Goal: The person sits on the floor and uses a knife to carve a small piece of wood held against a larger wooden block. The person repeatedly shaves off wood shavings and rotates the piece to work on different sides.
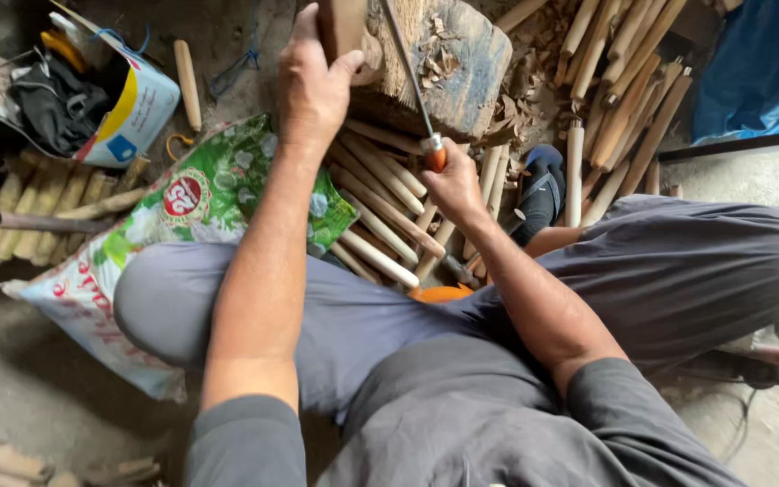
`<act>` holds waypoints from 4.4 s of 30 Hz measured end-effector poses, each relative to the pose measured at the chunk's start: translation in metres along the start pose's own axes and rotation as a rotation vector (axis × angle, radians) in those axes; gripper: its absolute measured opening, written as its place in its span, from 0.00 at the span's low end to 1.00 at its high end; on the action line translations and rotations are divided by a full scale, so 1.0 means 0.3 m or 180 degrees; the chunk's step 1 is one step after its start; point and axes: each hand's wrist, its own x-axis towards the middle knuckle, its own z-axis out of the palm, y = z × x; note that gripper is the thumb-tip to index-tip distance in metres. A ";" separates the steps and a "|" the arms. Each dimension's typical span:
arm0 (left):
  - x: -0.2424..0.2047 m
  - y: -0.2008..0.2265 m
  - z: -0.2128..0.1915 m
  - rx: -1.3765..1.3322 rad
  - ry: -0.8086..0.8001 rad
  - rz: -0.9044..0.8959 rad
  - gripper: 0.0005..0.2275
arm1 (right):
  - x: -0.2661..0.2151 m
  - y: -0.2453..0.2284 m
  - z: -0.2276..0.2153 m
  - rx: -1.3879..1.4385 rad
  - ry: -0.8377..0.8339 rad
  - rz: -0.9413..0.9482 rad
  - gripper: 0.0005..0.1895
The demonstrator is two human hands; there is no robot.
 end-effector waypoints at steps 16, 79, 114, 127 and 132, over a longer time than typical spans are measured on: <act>0.077 -0.052 -0.053 -0.2995 -0.0580 0.0222 0.37 | 0.176 -0.262 -0.151 -0.2285 0.1079 -0.1595 0.24; -0.062 0.001 0.092 -0.3837 -0.1204 -0.0454 0.27 | 0.039 -0.339 -0.100 0.2683 -0.0397 -0.1158 0.29; 0.013 -0.063 -0.039 -0.3102 -0.1190 -0.0008 0.27 | 0.023 -0.407 -0.259 0.2933 -0.1550 -0.0625 0.42; 0.046 -0.062 0.059 -0.3530 -0.0507 0.0427 0.37 | 0.050 -0.356 -0.156 0.2465 -0.1244 -0.0697 0.47; 0.107 -0.093 0.061 -0.2919 0.0031 0.0684 0.45 | 0.072 -0.318 -0.169 -0.0828 0.0210 -0.1641 0.39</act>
